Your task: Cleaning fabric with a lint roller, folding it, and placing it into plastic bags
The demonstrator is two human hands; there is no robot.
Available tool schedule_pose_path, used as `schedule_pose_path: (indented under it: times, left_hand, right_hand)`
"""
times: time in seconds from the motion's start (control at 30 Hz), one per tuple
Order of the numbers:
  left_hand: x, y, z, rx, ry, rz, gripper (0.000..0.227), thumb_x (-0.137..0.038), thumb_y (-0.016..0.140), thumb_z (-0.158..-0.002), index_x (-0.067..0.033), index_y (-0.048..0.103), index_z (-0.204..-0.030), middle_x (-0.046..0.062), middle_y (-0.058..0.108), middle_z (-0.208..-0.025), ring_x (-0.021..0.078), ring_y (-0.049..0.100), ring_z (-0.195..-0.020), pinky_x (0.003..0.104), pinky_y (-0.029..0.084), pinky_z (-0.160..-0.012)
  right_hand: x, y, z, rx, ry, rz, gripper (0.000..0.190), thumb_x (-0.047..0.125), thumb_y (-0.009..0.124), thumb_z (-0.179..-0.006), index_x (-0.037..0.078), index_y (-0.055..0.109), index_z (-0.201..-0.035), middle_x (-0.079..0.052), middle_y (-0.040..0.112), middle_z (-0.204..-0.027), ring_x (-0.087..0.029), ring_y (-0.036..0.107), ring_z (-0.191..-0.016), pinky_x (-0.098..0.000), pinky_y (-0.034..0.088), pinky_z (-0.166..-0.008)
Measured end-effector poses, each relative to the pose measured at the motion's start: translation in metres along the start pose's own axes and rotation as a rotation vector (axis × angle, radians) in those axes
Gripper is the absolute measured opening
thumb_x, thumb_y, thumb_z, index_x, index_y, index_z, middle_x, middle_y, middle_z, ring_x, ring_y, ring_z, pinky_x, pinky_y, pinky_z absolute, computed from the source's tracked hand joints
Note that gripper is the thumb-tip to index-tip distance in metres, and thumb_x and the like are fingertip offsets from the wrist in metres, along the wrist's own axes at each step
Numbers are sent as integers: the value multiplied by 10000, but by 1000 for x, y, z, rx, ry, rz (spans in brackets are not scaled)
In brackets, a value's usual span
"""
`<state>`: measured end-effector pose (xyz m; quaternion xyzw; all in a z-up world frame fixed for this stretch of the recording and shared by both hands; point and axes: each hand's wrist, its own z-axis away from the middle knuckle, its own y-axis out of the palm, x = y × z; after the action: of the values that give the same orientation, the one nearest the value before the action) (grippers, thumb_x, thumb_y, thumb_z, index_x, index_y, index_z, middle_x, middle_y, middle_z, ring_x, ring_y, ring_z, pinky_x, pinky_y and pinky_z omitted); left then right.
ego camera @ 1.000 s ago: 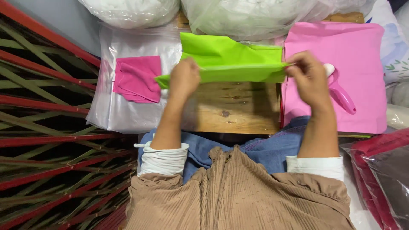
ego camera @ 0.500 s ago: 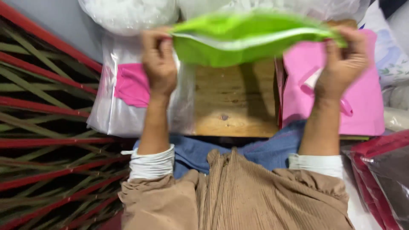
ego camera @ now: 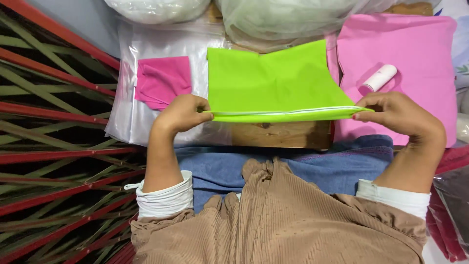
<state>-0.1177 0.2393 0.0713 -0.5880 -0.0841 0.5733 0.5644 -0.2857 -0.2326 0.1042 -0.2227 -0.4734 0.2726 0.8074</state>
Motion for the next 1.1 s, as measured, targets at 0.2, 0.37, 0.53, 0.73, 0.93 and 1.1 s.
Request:
schedule_pose_path:
  times: [0.2,0.37,0.53,0.73,0.93,1.1]
  left_hand:
    - [21,32,-67,-191,68,-175,191,-206,702,-835,-15,713,-848,176,689,-803,361,612,-650,471,510,-658]
    - [-90,-36,-12,-1160,464,57,229,118,687,-815,-8,645,-1002,86,602,-948,223,568,-775,341,505,-692]
    - [-124,-41,72,-1160,524,132,305,168,655,-808,2,660,-1063,120,592,-1064,246,578,-895,358,539,-810]
    - [-98,-26,80,-694,249,-112,97,-93,719,-840,-49,701,-924,68,656,-906,263,630,-715,366,489,-646]
    - [-40,25,22,-135,-102,-278,227,-250,633,-840,-105,764,-956,130,720,-985,418,663,-843,498,525,-740]
    - [-12,46,-3,9,-166,-350,226,-319,646,-805,-147,771,-880,117,749,-919,417,668,-859,506,526,-736]
  right_hand:
    - [16,30,-53,-237,-42,213,207,176,668,-1025,0,765,-1075,-154,693,-876,-249,581,-683,-366,478,-620]
    - [18,12,-37,-1111,-880,-149,124,-119,603,-1185,-76,685,-1268,-174,578,-1138,-230,471,-856,-339,458,-747]
    - [3,16,42,-1149,-951,-58,267,-26,490,-1317,-246,630,-1374,-443,695,-1198,-497,697,-1014,-527,586,-910]
    - [5,-2,62,-535,-432,-23,239,-94,731,-971,-65,731,-1208,-125,604,-948,-178,425,-788,-279,327,-718]
    - [3,11,23,-70,-67,307,248,217,724,-888,49,779,-1061,-58,781,-916,-225,633,-657,-351,506,-627]
    - [6,18,12,55,127,394,248,261,729,-891,79,819,-1033,-45,783,-882,-218,640,-659,-341,509,-637]
